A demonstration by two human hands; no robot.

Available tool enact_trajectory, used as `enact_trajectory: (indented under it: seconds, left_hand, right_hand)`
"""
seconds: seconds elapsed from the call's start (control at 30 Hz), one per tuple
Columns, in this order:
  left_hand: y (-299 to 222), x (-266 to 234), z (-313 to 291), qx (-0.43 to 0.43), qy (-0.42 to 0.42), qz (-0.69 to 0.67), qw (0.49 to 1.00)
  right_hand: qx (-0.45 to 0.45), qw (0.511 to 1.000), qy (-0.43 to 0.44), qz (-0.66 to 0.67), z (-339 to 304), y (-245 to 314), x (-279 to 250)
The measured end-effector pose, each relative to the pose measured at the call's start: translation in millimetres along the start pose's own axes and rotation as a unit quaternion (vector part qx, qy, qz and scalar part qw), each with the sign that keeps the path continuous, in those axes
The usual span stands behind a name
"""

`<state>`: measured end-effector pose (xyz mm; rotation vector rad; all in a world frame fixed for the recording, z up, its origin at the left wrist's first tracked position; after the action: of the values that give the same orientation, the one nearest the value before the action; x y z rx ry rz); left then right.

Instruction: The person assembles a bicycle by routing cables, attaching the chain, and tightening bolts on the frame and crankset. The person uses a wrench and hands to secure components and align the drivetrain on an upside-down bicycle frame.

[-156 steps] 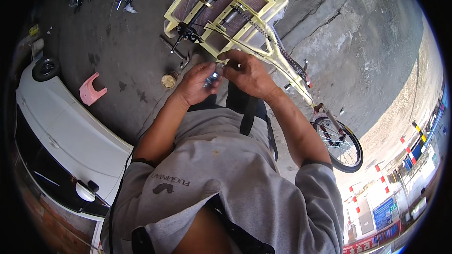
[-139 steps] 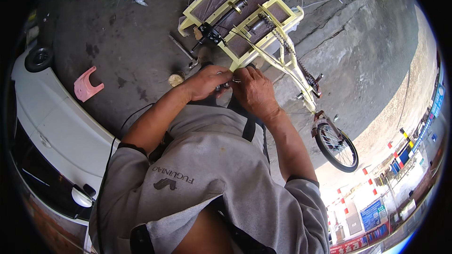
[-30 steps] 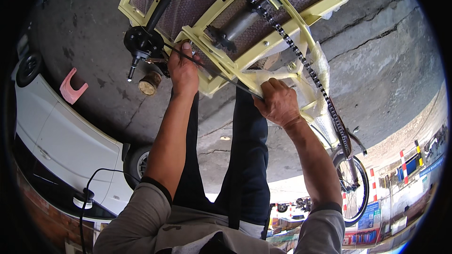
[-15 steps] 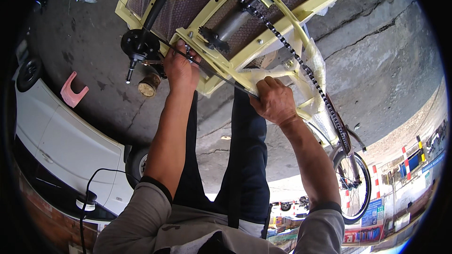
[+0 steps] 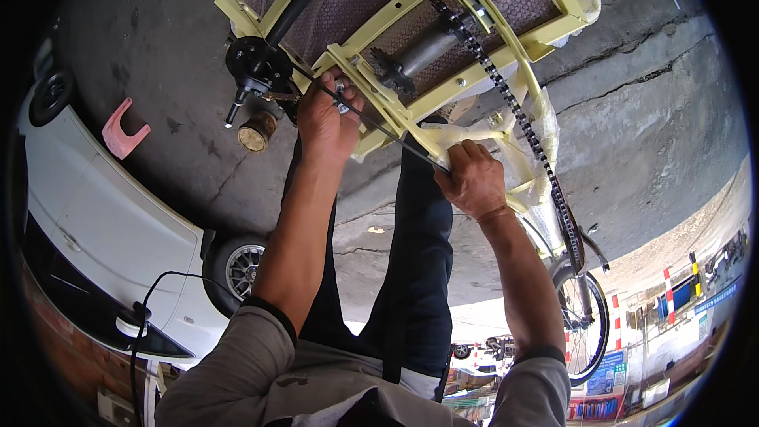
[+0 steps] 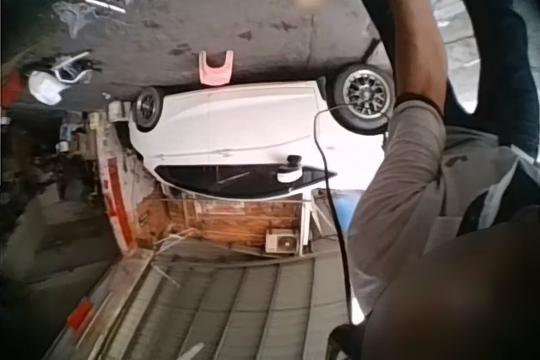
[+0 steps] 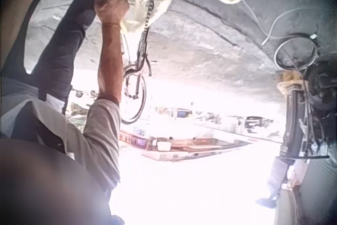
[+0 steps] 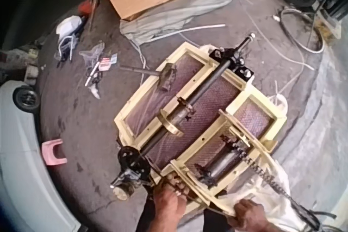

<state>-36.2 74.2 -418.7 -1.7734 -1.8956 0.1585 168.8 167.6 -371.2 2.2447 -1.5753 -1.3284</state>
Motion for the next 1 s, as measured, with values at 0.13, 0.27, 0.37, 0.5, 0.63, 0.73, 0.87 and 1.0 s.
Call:
enact_trajectory:
  seconds: [0.13,0.27,0.37,0.5,0.63,0.73,0.87,1.0]
  left_hand:
    - [0,0,-4,0.007,0.005,0.027,1.0]
    - [2,-2,-2,0.024,-0.011,0.048,0.999]
    - [6,-1,4,0.038,-0.02,0.051,0.998]
    - [9,-3,10,0.06,-0.04,0.072,0.995]
    - [12,-5,10,0.074,0.003,0.086,0.993]
    - [13,-7,9,0.06,0.029,0.13,0.989]
    - [10,-3,8,0.071,0.026,0.142,0.987]
    - [2,-1,9,0.036,-0.002,0.182,0.983]
  right_hand:
    - [-0.039,0.998,-0.045,-0.004,0,3,-1]
    - [-0.026,0.999,-0.027,-0.013,0,1,4]
    - [-0.038,0.999,-0.033,-0.006,1,2,3]
    - [-0.046,0.999,-0.022,-0.005,2,3,4]
    - [-0.051,0.998,-0.022,-0.017,3,4,4]
    - [-0.053,0.998,-0.02,-0.023,2,5,4]
    - [-0.045,0.999,-0.013,-0.025,2,4,3]
    - [-0.059,0.998,-0.03,-0.006,3,7,2]
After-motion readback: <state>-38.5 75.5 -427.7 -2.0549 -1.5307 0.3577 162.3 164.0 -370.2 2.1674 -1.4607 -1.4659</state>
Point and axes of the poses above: each hand's wrist, its own z-axis towards the middle knuckle, its own x-axis out of the palm, y = z × x, the point moved 5 cm from there along z, towards the middle knuckle, and after that the axes turned 1 degree about y, right-handed, at the moved point
